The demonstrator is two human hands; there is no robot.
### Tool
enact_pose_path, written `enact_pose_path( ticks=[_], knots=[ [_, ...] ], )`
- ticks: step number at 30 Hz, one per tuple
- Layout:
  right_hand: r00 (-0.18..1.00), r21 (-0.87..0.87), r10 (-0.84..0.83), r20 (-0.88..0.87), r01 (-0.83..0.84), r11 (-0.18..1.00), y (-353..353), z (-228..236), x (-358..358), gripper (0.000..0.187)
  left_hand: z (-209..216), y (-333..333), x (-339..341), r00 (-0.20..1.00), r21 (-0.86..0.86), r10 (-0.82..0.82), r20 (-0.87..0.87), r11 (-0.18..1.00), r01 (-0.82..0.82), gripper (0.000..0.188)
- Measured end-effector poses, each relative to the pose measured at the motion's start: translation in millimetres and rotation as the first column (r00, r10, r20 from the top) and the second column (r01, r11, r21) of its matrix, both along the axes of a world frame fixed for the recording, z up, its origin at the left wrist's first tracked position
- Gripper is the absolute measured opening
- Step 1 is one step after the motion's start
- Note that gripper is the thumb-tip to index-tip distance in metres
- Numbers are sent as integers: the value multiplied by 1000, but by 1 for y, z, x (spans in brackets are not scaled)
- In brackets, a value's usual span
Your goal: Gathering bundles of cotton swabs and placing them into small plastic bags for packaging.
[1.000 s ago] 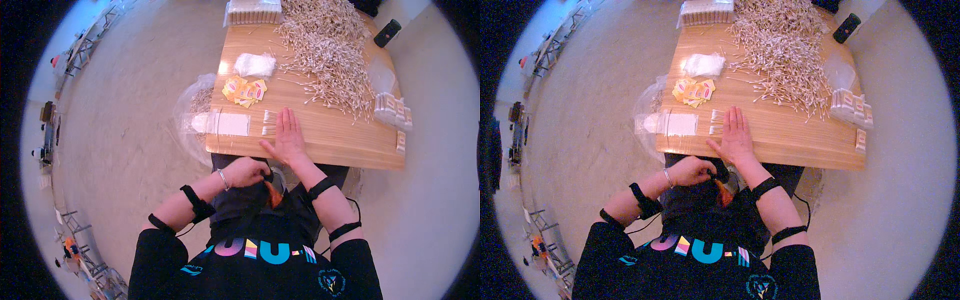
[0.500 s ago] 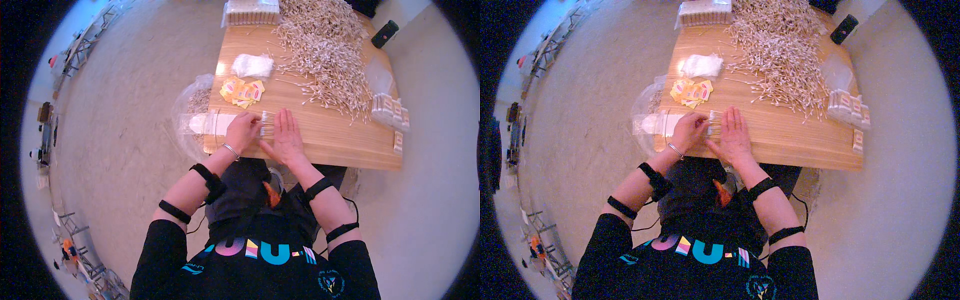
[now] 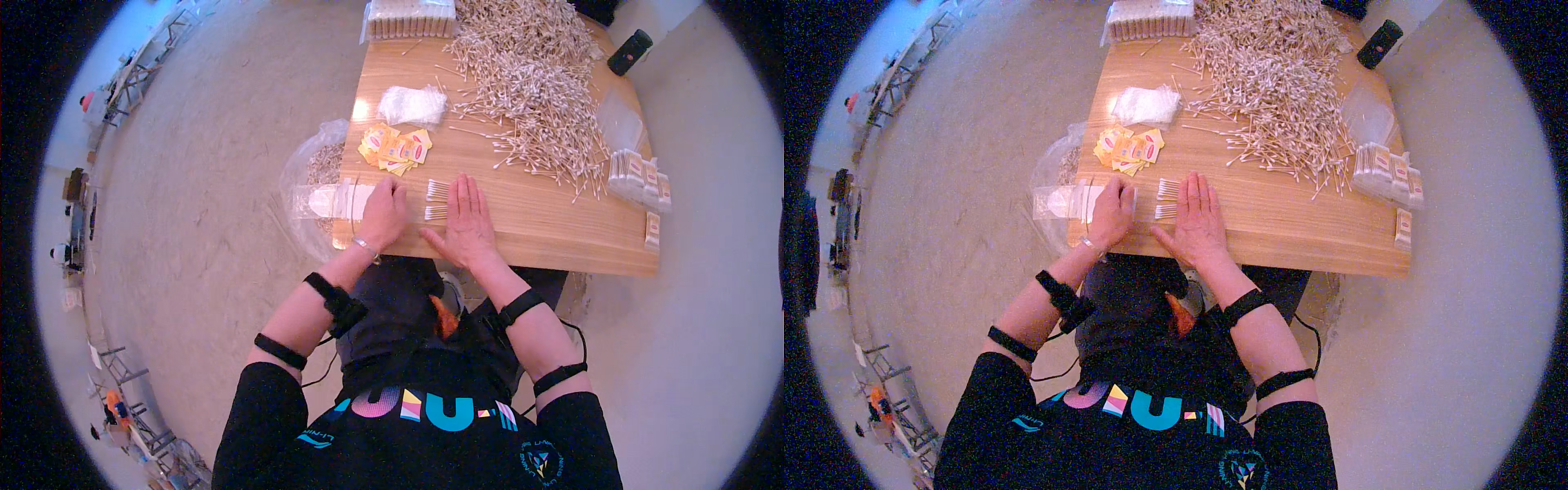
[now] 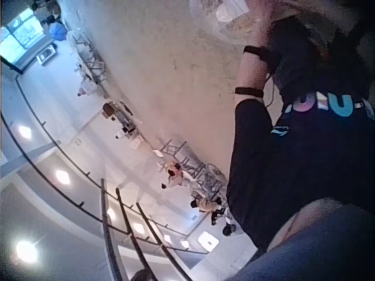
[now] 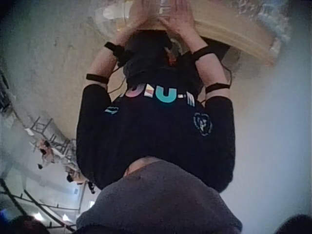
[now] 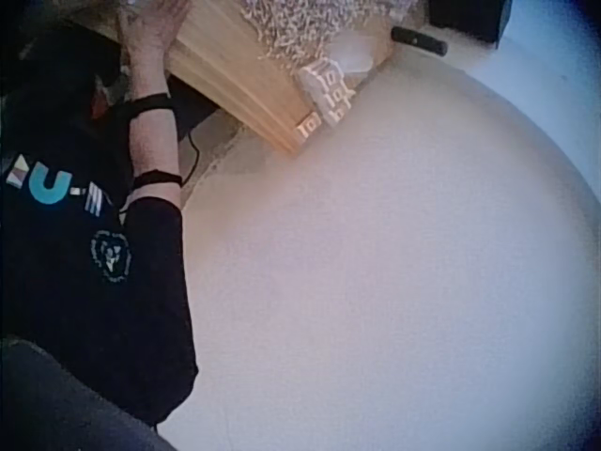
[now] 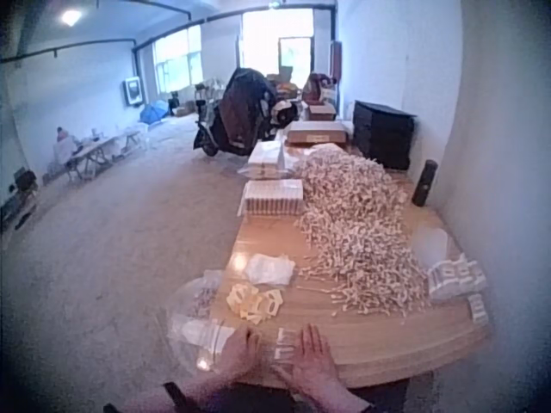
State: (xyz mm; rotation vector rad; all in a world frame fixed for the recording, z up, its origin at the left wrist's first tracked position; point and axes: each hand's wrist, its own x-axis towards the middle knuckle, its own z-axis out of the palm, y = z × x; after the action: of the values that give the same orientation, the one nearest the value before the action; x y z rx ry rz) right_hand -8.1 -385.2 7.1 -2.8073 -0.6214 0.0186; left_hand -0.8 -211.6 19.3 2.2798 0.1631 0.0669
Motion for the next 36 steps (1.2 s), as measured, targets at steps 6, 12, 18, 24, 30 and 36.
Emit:
enact_pose_path(
  ticks=[6,12,18,24,30,36],
  knots=[
    [1000,-10,-9,-14,9,1000,0,1,0,98,25,-4,-27,984,-4,-156,-90,988,157,21],
    [1000,-26,5,-20,-6,1000,1,5,0,98,-7,-13,-1,996,85,-73,48,994,69,22],
    [1000,-15,6,7,-6,1000,-3,-1,0,98,0,-22,4,996,180,-82,-28,980,85,24],
    [1000,-13,9,5,-8,1000,-1,2,-1,97,-7,-8,2,999,-6,44,-28,999,-44,23],
    [1000,-40,9,-14,-10,999,2,4,-1,98,0,66,-33,991,-118,136,-2,984,-136,21],
    [1000,-58,-22,-23,20,998,-3,-2,1,99,-19,182,-110,879,-85,250,-405,948,-308,32]
  ],
)
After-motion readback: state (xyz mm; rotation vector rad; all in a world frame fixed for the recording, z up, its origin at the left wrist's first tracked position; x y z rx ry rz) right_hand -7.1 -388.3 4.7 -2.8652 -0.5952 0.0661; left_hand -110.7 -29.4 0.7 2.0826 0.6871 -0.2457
